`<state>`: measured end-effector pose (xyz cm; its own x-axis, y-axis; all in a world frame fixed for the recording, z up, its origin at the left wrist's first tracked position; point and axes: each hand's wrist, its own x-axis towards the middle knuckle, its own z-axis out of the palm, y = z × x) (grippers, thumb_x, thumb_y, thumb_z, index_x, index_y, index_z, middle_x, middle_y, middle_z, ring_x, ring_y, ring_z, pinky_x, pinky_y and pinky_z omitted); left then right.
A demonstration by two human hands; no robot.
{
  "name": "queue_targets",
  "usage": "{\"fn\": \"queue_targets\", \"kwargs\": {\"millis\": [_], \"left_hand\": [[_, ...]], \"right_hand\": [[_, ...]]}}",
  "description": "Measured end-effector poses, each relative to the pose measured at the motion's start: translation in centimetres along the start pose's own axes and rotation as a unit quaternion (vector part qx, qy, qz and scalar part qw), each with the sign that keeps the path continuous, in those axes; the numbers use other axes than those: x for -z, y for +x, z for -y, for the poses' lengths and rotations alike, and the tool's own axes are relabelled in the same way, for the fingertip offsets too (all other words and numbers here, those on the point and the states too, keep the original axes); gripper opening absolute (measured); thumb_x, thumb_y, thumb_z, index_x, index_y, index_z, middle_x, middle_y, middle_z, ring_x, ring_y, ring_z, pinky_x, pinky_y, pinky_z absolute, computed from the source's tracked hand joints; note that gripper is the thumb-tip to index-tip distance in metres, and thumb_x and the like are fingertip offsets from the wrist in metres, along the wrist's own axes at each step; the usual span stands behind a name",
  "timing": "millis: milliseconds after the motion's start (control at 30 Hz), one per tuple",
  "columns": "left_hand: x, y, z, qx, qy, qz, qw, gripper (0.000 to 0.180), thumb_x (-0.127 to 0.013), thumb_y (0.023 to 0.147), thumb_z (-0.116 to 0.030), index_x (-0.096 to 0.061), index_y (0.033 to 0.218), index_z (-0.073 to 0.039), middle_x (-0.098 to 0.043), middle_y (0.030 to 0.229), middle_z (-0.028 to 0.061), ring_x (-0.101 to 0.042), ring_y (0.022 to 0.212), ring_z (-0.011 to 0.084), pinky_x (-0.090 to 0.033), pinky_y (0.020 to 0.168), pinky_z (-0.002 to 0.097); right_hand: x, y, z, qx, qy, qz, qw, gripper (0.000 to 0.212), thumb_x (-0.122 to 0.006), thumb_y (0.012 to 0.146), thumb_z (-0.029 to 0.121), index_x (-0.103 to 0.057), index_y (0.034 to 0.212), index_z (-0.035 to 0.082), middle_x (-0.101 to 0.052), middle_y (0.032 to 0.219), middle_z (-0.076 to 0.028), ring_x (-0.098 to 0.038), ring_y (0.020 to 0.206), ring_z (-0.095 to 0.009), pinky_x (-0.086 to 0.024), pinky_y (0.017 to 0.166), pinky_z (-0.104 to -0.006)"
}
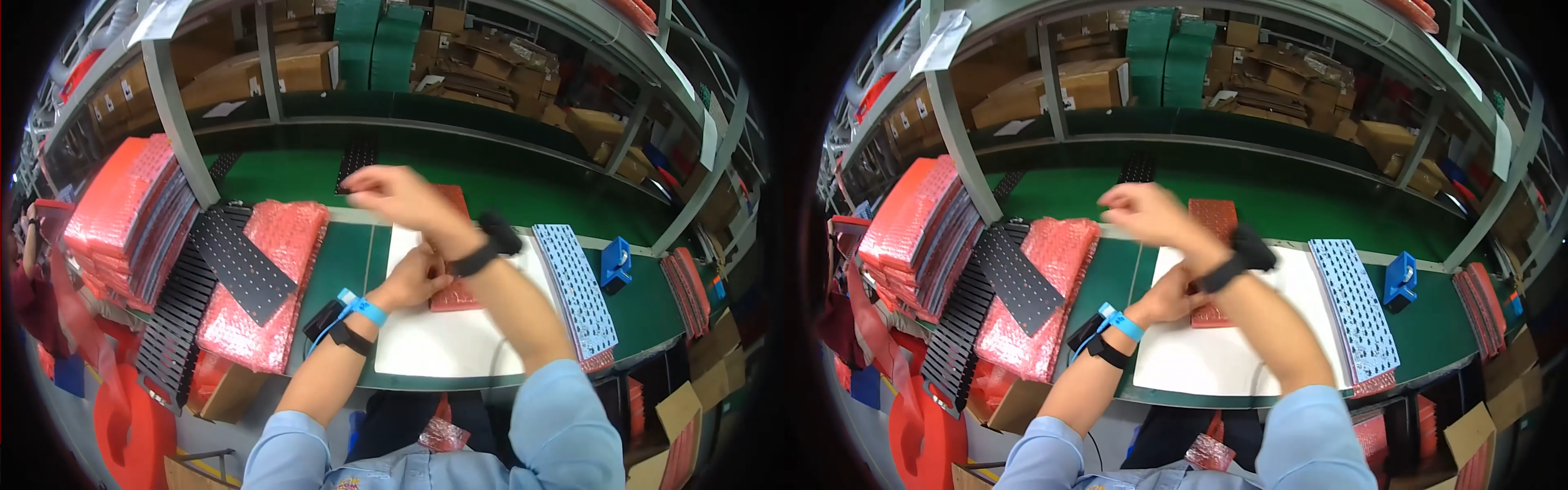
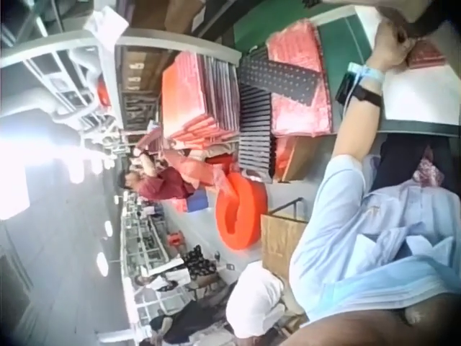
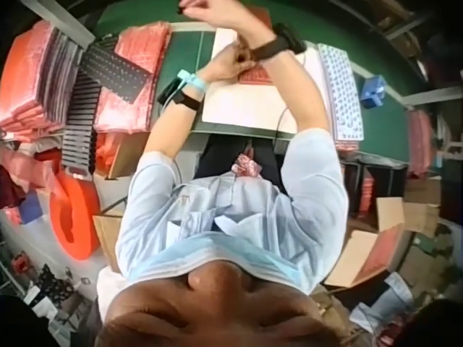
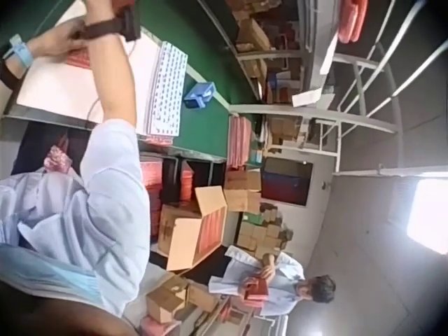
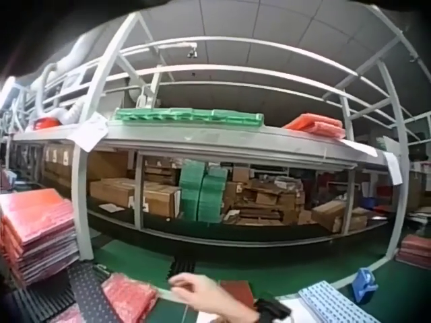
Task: The person places a black panel onto a sheet of red bubble wrap, folds the wrap over the panel, and secures it with tape. They repeat this process for several panels, stacking the wrapped items together before setting the stack aside.
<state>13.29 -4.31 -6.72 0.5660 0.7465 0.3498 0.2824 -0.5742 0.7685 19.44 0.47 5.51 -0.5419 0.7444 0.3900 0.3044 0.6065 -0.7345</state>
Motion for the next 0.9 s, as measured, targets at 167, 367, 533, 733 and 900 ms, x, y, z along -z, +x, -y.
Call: {"fn": "queue_targets", "kwargs": {"millis": [167,367,533,733,900], "left_hand": [[0.1,0.2,-1.0,0.012,0.012,-0.018,1.0,0.025,-0.074,0.084,-0.017,-0.058,0.073,-0.002,-0.05,0.086,0.0107,-0.051,0.08,0.0222,-0.044,0.071,0.0338],[0.5,-0.2,-1.2,0.041,0.019,-0.007,0.999,0.024,-0.074,0.084,-0.016,-0.058,0.073,-0.002,-0.05,0.087,0.0096,-0.05,0.079,0.0212,-0.044,0.071,0.0325],[-0.2,-0.2,-2.0,0.063,0.016,0.009,0.998,0.024,-0.075,0.082,-0.015,-0.057,0.072,-0.002,-0.052,0.09,0.0106,-0.052,0.082,0.0229,-0.045,0.073,0.0333],[0.3,0.0,-2.5,0.084,-0.009,0.015,0.996,0.024,-0.076,0.084,-0.016,-0.058,0.074,-0.002,-0.048,0.086,0.0071,-0.048,0.079,0.0179,-0.043,0.072,0.0303],[0.4,0.1,-1.7,0.074,0.007,0.013,0.997,0.024,-0.076,0.083,-0.015,-0.059,0.074,-0.002,-0.048,0.086,0.0068,-0.048,0.079,0.0176,-0.043,0.071,0.0302]], "right_hand": [[10.1,-12.8,-3.5,-0.083,-0.086,0.075,0.99,0.022,-0.076,0.08,0.016,-0.068,0.093,0.001,-0.07,0.086,-0.011,-0.066,0.08,-0.018,-0.053,0.072,-0.0302],[7.8,-15.9,-4.8,-0.197,-0.175,0.097,0.96,0.036,-0.085,0.073,0.028,-0.059,0.079,0.004,-0.062,0.074,-0.006,-0.059,0.07,-0.014,-0.048,0.063,-0.0299],[10.0,-14.2,-8.1,-0.261,-0.199,0.112,0.938,0.041,-0.086,0.071,0.033,-0.057,0.077,0.006,-0.061,0.072,-0.006,-0.058,0.068,-0.013,-0.045,0.059,-0.0291],[10.9,-14.1,-8.7,-0.314,-0.037,0.011,0.949,0.042,-0.087,0.07,0.032,-0.053,0.075,0.007,-0.055,0.072,-0.002,-0.053,0.068,-0.015,-0.042,0.056,-0.0295],[8.1,-16.3,-6.7,-0.229,-0.172,0.047,0.957,0.045,-0.087,0.071,0.034,-0.051,0.077,0.008,-0.053,0.074,-0.001,-0.05,0.067,-0.013,-0.04,0.056,-0.0288]]}}
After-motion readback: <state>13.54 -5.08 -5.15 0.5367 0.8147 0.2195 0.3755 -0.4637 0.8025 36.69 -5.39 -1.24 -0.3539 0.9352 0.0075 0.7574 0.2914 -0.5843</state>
